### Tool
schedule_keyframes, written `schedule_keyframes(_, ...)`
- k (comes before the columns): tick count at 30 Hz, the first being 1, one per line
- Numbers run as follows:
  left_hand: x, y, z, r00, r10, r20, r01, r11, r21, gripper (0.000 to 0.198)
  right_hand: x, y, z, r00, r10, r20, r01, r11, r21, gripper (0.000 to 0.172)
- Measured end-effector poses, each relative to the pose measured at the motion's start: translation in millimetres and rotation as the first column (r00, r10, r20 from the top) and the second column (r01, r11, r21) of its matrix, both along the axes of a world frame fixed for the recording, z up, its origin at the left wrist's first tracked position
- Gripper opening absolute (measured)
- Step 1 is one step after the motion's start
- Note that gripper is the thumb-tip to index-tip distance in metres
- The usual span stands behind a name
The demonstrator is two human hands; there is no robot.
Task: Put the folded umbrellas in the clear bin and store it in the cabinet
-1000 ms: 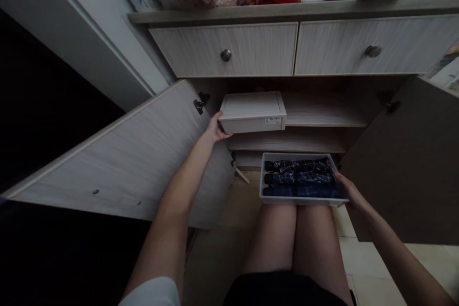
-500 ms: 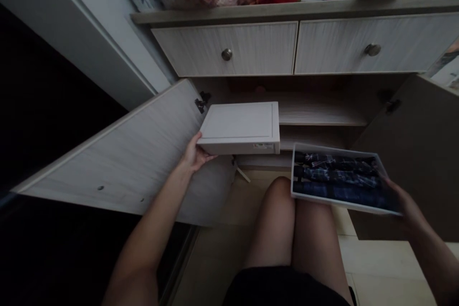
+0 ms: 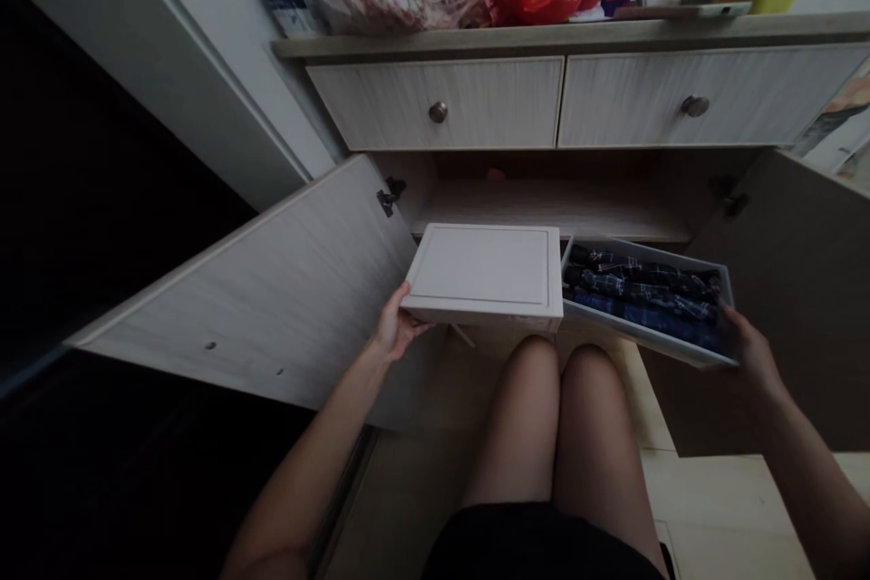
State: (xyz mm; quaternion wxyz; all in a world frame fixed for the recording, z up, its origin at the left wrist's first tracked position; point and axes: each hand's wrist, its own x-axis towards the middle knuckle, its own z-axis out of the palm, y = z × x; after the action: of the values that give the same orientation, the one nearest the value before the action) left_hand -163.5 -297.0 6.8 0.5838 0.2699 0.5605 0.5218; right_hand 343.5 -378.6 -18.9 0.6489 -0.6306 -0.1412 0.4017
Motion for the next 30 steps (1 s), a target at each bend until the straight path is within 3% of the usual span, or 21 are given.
schedule_keyframes(3, 4, 1, -1.1, 1.000, 0.024, 0.007, -0.024, 1.000, -0.004, 0.034, -6, 3, 7.5, 0.998, -0.049, -0.030, 0.049, 0.999, -0.009, 0.025)
schedule_keyframes(7, 7, 1, -2.4, 0.999, 0.032, 0.003, -0.032, 0.999, -0.016, 0.034, -10, 8, 14.9, 0.999, 0.017, -0.048, -0.019, 0.999, -0.027, 0.020)
schedule_keyframes(15, 10, -1, -5.8, 0.999, 0.048, -0.004, -0.048, 0.998, -0.044, 0.038, -13, 22, 23.9, 0.989, 0.128, -0.076, -0.134, 0.988, -0.074, 0.026)
schedule_keyframes(21, 25, 1, -11.1, 1.000, -0.008, -0.010, 0.008, 0.999, -0.046, 0.037, -18, 33, 13.9, 0.979, 0.202, -0.034, -0.203, 0.978, -0.042, 0.030)
schedule_keyframes(30, 66, 2, -20.1, 0.996, -0.087, 0.022, 0.088, 0.995, -0.043, 0.046, -54, 50, -6.6, 0.957, 0.289, -0.003, -0.288, 0.955, 0.067, 0.039)
